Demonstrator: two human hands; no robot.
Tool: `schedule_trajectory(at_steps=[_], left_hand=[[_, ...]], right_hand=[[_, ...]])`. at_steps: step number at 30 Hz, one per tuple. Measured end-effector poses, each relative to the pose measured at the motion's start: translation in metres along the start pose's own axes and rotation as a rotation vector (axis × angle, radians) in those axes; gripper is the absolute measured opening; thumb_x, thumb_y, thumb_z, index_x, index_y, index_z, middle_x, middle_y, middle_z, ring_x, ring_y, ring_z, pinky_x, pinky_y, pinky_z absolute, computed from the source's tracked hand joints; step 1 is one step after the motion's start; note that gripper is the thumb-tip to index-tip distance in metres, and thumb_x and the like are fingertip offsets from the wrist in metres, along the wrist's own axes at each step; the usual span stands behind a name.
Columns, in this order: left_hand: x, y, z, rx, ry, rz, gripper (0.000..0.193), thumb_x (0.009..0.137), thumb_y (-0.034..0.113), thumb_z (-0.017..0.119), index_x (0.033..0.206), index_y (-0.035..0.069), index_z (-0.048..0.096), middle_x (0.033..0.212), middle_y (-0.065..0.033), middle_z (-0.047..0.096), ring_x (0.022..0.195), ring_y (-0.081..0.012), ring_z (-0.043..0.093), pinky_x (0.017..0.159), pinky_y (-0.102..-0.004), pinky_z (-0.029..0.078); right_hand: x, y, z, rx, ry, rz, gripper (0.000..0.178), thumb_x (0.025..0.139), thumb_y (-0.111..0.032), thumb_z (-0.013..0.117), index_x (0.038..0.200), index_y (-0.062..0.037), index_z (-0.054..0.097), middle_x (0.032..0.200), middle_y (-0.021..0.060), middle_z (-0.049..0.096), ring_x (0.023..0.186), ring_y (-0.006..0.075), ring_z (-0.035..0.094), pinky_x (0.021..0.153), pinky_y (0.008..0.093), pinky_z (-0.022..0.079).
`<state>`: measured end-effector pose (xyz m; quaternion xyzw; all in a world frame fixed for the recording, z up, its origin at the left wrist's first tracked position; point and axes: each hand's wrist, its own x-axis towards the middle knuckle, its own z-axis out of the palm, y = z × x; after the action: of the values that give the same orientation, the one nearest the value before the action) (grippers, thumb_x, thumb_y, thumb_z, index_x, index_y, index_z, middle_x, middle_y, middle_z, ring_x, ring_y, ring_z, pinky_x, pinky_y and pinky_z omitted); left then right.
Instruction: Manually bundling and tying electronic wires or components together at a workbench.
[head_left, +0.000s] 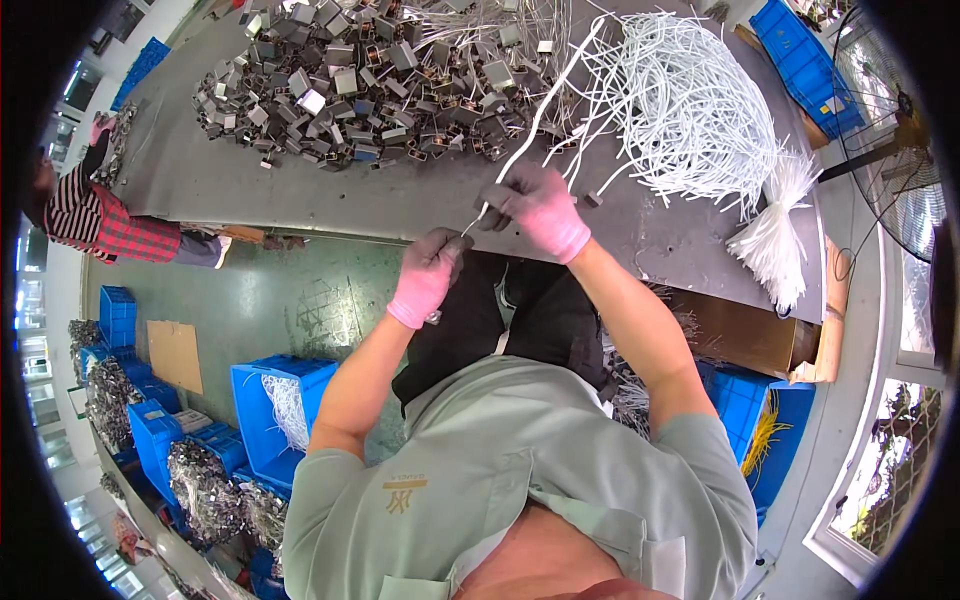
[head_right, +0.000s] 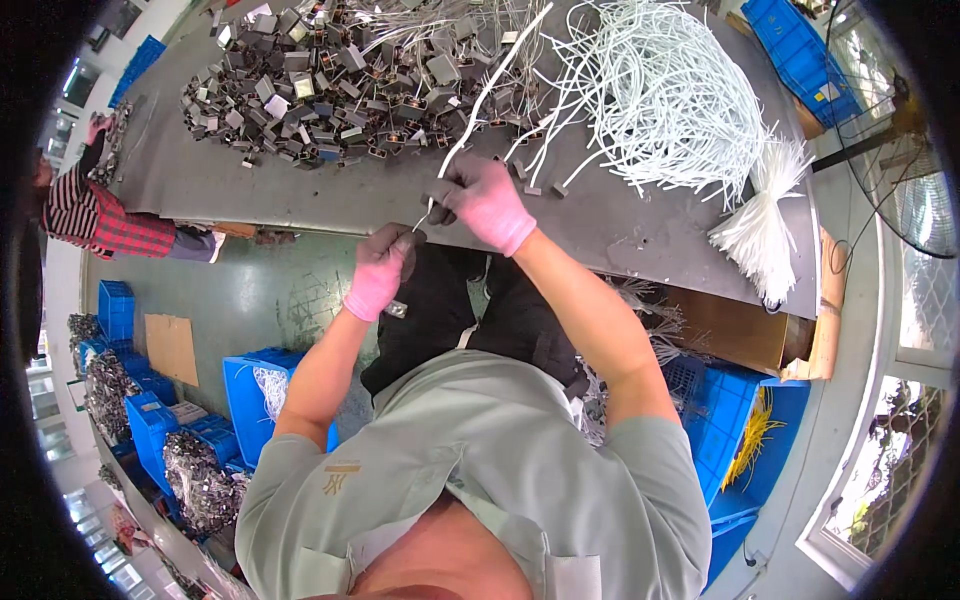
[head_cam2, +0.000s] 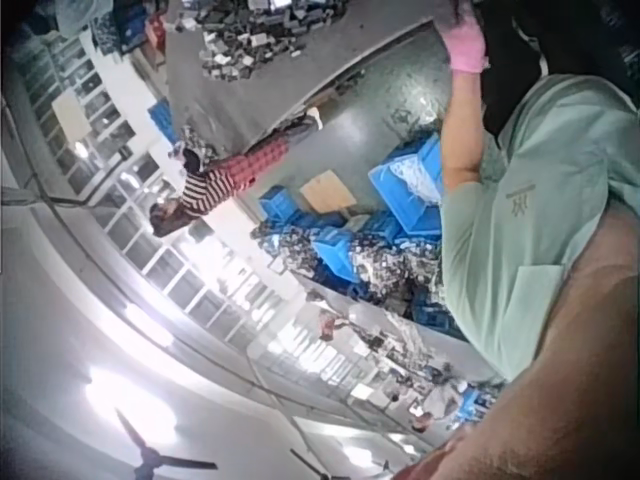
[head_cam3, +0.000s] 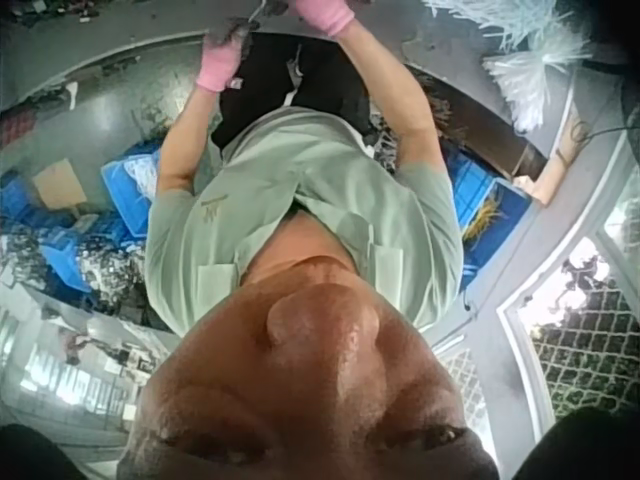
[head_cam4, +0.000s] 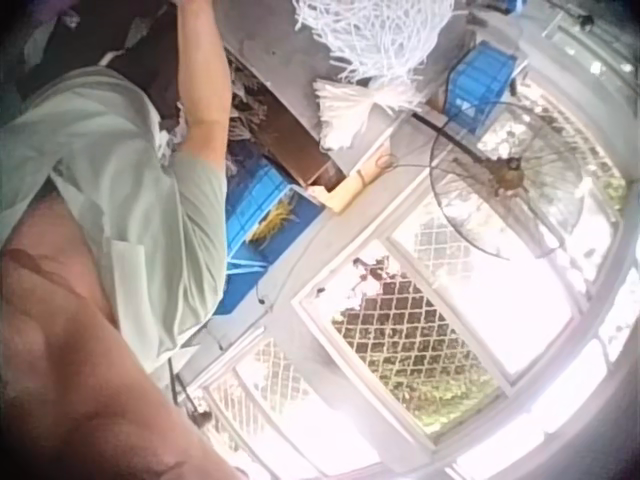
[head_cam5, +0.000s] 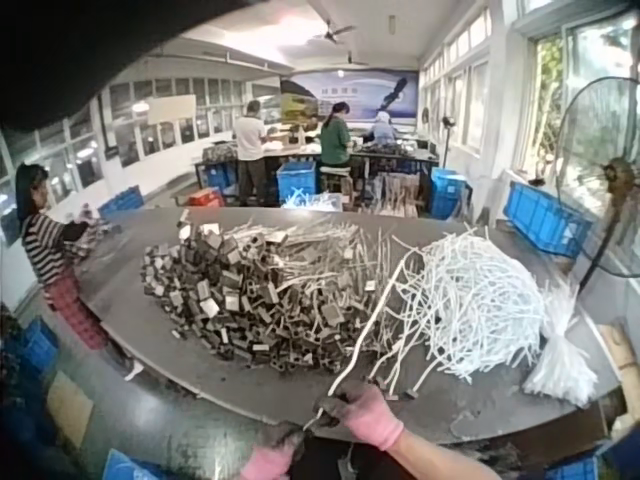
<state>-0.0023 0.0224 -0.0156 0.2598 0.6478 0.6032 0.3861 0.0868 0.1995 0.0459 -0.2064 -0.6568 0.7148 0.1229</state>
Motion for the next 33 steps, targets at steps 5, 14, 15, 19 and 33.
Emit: schedule_trajectory(at_steps=[5, 14, 15, 19, 33], left_hand=[[-0.001, 0.000, 0.003, 0.113, 0.079, 0.021, 0.023, 0.094, 0.022, 0.055, 0.092, -0.001, 0.059, 0.058, 0.0013, 0.047, 0.050, -0.0064, 0.042, 0.045, -0.0230, 0.034], [-0.002, 0.000, 0.004, 0.457, 0.191, 0.399, 0.013, 0.092, 0.013, 0.056, 0.090, 0.000, 0.059, 0.060, -0.0023, 0.051, 0.054, -0.0091, 0.048, 0.050, -0.0260, 0.040], [-0.002, 0.003, 0.003, 0.484, 0.184, 0.448, 0.011, 0.090, 0.010, 0.056, 0.090, 0.000, 0.059, 0.061, -0.0067, 0.054, 0.054, -0.0152, 0.051, 0.052, -0.0277, 0.042], [0.009, 0.009, -0.003, 0.469, 0.137, 0.521, 0.014, 0.090, 0.010, 0.057, 0.099, -0.001, 0.058, 0.062, -0.0082, 0.056, 0.054, -0.0162, 0.053, 0.053, -0.0274, 0.043], [-0.010, 0.000, -0.045, 0.375, 0.005, 0.346, 0.028, 0.092, 0.022, 0.058, 0.106, -0.002, 0.058, 0.067, -0.0003, 0.053, 0.058, -0.0069, 0.046, 0.053, -0.0237, 0.039]], right_hand=[[0.008, 0.020, 0.001, -0.131, -0.001, -0.051, 0.018, 0.087, -0.013, 0.061, 0.082, 0.0042, 0.063, 0.077, 0.0107, 0.068, 0.064, 0.0142, 0.066, 0.058, 0.0251, 0.053], [0.002, 0.007, 0.000, 0.019, -0.084, 0.075, 0.021, 0.090, -0.015, 0.056, 0.096, 0.0051, 0.061, 0.083, 0.0124, 0.068, 0.071, 0.0174, 0.068, 0.061, 0.0263, 0.054], [0.002, 0.004, -0.005, 0.079, -0.119, 0.106, 0.022, 0.091, -0.016, 0.056, 0.098, 0.0051, 0.060, 0.084, 0.0136, 0.068, 0.073, 0.0196, 0.069, 0.062, 0.0267, 0.054], [0.000, 0.005, -0.002, 0.232, -0.009, 0.018, 0.023, 0.091, -0.017, 0.059, 0.096, 0.0056, 0.062, 0.080, 0.0134, 0.068, 0.070, 0.0182, 0.067, 0.061, 0.0271, 0.054], [0.016, 0.006, -0.047, 0.482, 0.225, -0.156, 0.024, 0.096, -0.020, 0.049, 0.109, 0.0005, 0.053, 0.088, 0.0123, 0.065, 0.059, 0.0153, 0.057, 0.051, 0.0268, 0.043]])
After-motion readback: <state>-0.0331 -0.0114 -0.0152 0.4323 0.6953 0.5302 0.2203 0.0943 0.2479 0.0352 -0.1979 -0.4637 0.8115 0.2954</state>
